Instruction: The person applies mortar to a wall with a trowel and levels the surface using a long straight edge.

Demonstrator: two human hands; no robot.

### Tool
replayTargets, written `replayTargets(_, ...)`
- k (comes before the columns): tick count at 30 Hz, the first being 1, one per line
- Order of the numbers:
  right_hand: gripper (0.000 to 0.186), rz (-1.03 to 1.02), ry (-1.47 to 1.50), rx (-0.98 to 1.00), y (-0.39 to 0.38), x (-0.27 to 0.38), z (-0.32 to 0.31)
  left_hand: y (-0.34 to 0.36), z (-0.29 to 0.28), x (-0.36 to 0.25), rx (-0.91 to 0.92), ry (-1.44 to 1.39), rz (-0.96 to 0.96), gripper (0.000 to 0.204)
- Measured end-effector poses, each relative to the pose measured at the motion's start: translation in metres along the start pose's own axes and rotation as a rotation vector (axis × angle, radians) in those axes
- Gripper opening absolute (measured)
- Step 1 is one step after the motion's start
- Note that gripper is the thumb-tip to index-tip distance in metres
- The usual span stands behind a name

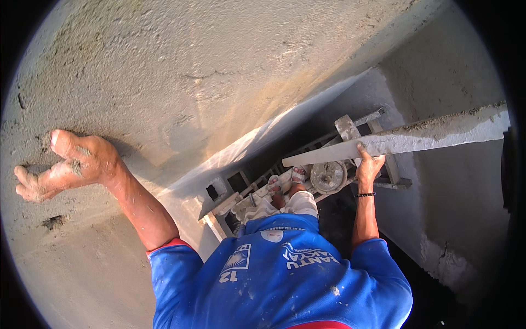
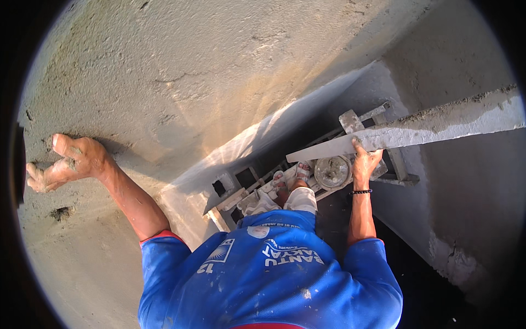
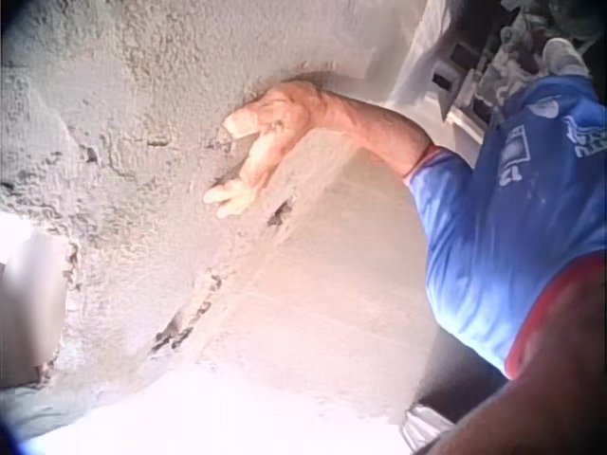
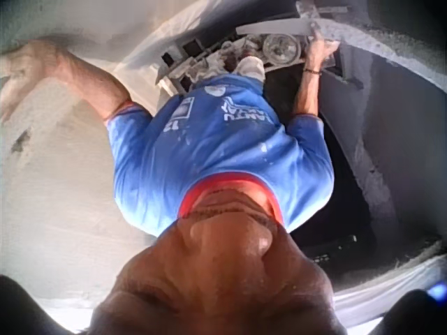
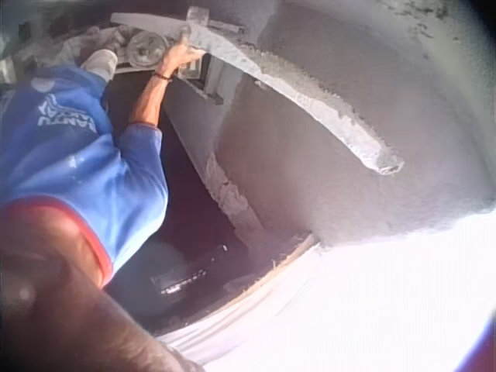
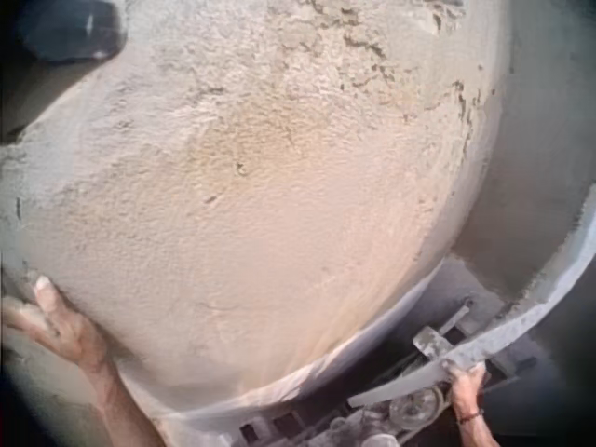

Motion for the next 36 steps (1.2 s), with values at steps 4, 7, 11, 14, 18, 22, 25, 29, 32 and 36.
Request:
replayTargets(4, 0.045, 0.003, 0.011, 0.176, -0.026, 0.009, 0.034, -0.011, 0.008, 0.013, 0.036, 0.034, 0.027, 0.021)
replayTargets(7, 0.035, -0.004, -0.028, 0.337, -0.054, 0.012, 0.074, 0.0, 0.009, 0.005, 0.012, -0.186, -0.122, 0.033)
replayTargets(11, 0.024, 0.016, -0.001, 0.539, -0.098, -0.002, 0.11, -0.006, -0.006, 0.017, 0.093, -0.249, -0.27, 0.055)
replayTargets(14, 0.013, 0.03, 0.137, 0.721, -0.129, 0.017, 0.148, 0.009, -0.003, -0.006, 0.109, -0.212, -0.248, 0.067)
replayTargets(18, 0.044, -0.156, 0.185, 0.957, -0.164, 0.018, 0.183, 0.019, -0.017, -0.014, 0.127, -0.286, -0.399, 0.069)
replayTargets(22, 0.047, -0.333, 0.242, 1.066, -0.18, 0.05, 0.191, 0.029, -0.022, -0.021, 0.121, -0.306, -0.411, 0.066)
replayTargets(25, 0.053, -0.407, 0.221, 1.277, -0.198, 0.055, 0.21, 0.033, -0.033, 0.001, 0.103, -0.22, -0.415, 0.079)
replayTargets(29, 0.051, -0.452, 0.18, 1.283, -0.195, 0.05, 0.209, 0.031, -0.03, -0.013, 0.083, -0.233, -0.219, 0.087)
replayTargets(32, 0.049, -0.473, 0.202, 1.247, -0.181, 0.057, 0.207, 0.025, -0.027, -0.008, 0.126, -0.249, -0.387, 0.088)
replayTargets(36, 0.048, -0.52, 0.209, 1.215, -0.161, 0.055, 0.211, 0.028, -0.043, -0.005, 0.273, -0.38, -0.498, 0.087)
Point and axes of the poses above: each hand's wrist, its own y-axis towards the middle knuckle, its own z-axis out of the palm, x = y × z, the point moved 6 cm from there along y, towards the middle knuckle, and after that the axes turned 12 degrees about -z, right-handed, at the moved point
